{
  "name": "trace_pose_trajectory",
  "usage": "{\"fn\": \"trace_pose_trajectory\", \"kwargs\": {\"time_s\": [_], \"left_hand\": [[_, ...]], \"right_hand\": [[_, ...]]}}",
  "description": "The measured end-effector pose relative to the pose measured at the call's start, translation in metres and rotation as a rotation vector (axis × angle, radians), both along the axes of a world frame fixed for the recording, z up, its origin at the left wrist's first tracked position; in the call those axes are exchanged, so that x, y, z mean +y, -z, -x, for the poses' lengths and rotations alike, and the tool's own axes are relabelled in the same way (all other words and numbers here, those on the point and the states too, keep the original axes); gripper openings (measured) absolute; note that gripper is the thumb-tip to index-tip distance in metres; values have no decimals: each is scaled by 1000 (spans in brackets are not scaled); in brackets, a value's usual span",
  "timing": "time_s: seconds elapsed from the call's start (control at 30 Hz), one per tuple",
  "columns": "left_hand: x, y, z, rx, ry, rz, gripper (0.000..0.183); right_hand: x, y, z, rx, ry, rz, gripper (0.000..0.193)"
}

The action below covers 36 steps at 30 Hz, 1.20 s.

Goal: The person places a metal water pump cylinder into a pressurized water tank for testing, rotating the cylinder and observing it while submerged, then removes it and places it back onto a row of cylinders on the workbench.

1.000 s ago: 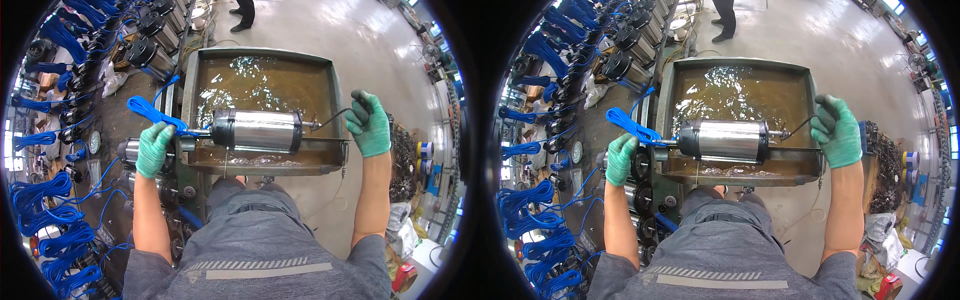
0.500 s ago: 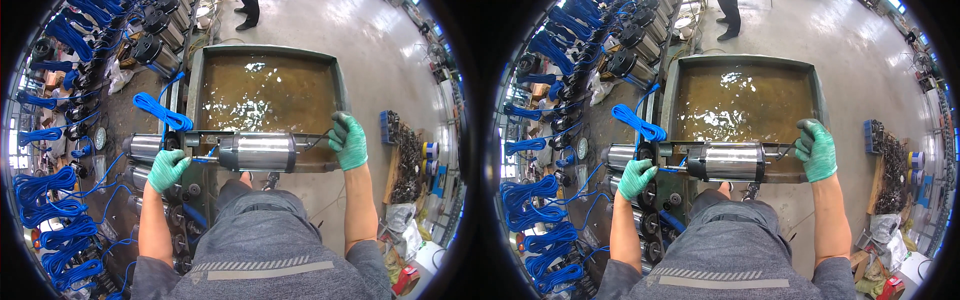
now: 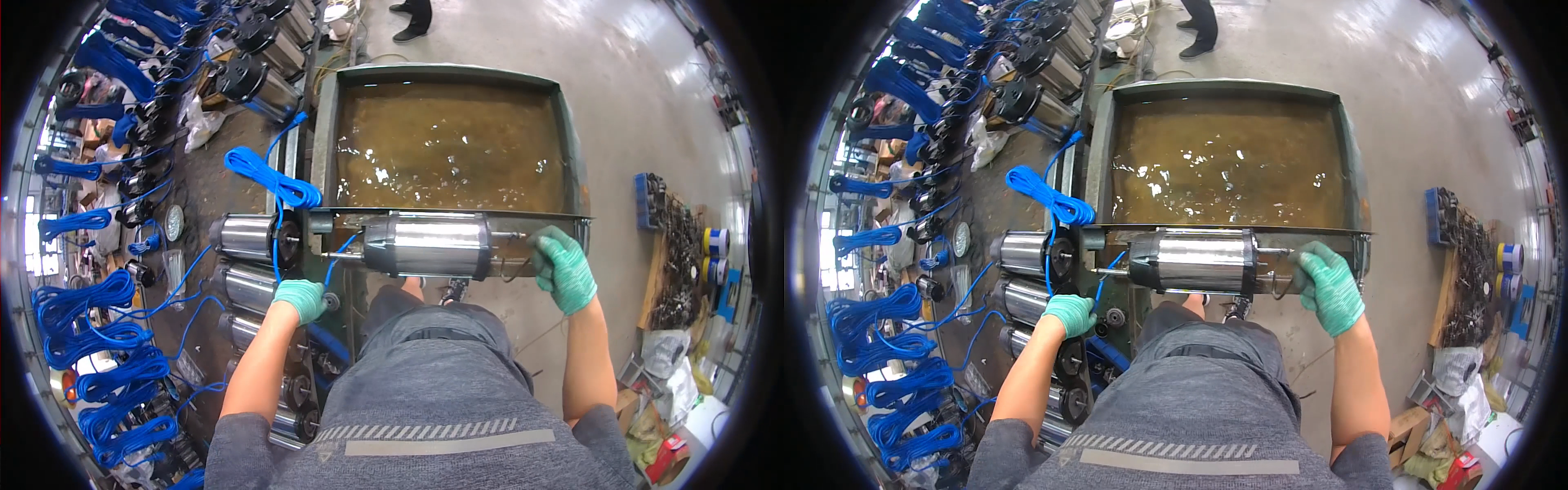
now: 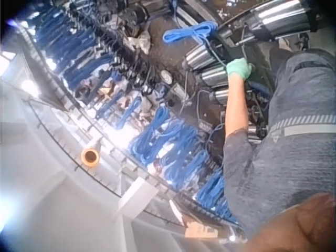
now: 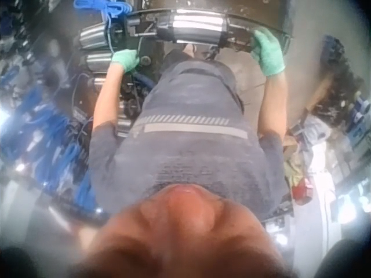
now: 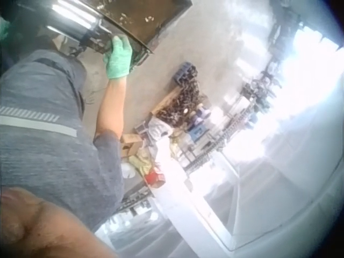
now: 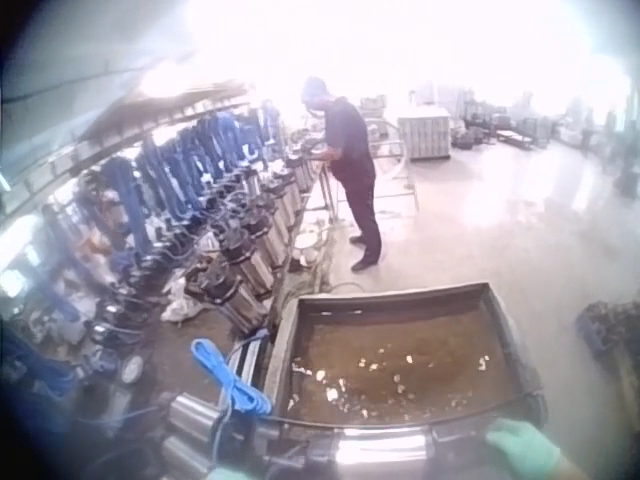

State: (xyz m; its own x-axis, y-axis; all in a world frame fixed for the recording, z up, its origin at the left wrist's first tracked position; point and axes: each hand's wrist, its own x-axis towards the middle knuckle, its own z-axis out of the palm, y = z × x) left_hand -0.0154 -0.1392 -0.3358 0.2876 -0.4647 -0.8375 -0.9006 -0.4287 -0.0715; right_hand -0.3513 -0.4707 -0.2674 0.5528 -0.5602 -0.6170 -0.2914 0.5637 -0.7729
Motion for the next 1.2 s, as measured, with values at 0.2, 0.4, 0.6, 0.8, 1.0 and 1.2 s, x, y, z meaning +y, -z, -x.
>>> {"fn": "trace_pose_trajectory", "kwargs": {"time_s": [0.2,0.4,0.6,0.8,1.0,1.2], "left_hand": [[26,73,3,-25,-588,923,75],[2,75,-7,259,-549,1010,65],[-6,61,-19,495,-685,857,51],[-6,51,-21,698,-866,907,57],[-7,34,-23,513,-697,824,53],[-13,30,-18,558,-735,885,50]], "right_hand": [[40,-4,52,5,202,-14,22],[63,85,110,347,195,442,29],[44,129,110,571,208,602,25],[22,178,103,865,20,940,17],[14,175,89,952,-67,1011,21],[-5,191,100,949,-191,1055,26]]}}
